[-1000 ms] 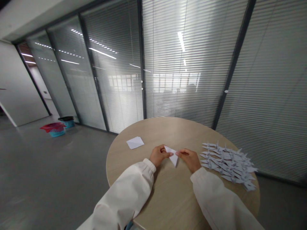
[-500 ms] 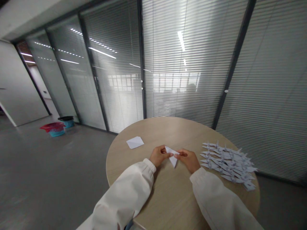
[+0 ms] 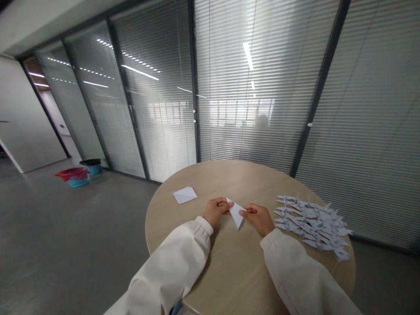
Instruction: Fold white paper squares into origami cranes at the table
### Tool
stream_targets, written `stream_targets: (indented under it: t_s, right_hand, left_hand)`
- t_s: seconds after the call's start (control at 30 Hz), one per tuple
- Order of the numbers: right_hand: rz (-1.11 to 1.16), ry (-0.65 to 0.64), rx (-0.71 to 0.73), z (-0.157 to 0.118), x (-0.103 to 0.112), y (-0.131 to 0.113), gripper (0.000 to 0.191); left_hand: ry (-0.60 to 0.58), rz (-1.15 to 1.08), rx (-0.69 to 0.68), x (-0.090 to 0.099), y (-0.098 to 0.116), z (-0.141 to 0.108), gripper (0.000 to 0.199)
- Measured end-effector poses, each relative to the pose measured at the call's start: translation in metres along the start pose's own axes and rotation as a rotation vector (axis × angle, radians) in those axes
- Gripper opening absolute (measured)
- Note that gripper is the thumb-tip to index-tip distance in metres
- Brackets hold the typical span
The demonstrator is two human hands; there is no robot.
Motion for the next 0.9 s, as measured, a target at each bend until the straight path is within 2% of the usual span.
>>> stream_targets:
  t_s: [0.4,0.67,0.9]
  right_hand:
    - [0.075,0.011,-0.028,-0.001,-0.002,-0.004,0.030]
    - [0.110,-0.004,-0.038,-0.002,-0.004,0.001,0.028]
    - [0.095,-0.023,-0.035,0.000,-0.004,0.002,0.030]
  left_hand:
    - [0.023,-0.030,-0.024,0.002,0.004,-0.003,0.041]
    - [0.094,-0.042,-0.023,0.012,0.005,-0.002,0.039]
    - [0.081,-0.068,-0.023,0.011,0.004,-0.004,0.036]
Point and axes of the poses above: each hand's wrist, its own z-axis towards the middle knuckle, its own x-axis out of the back of the hand, y = z × x, the point moved 9 cm from there along z, towards the middle knuckle, and after that the axes turned 15 degrees about x, right-handed, at the moved point
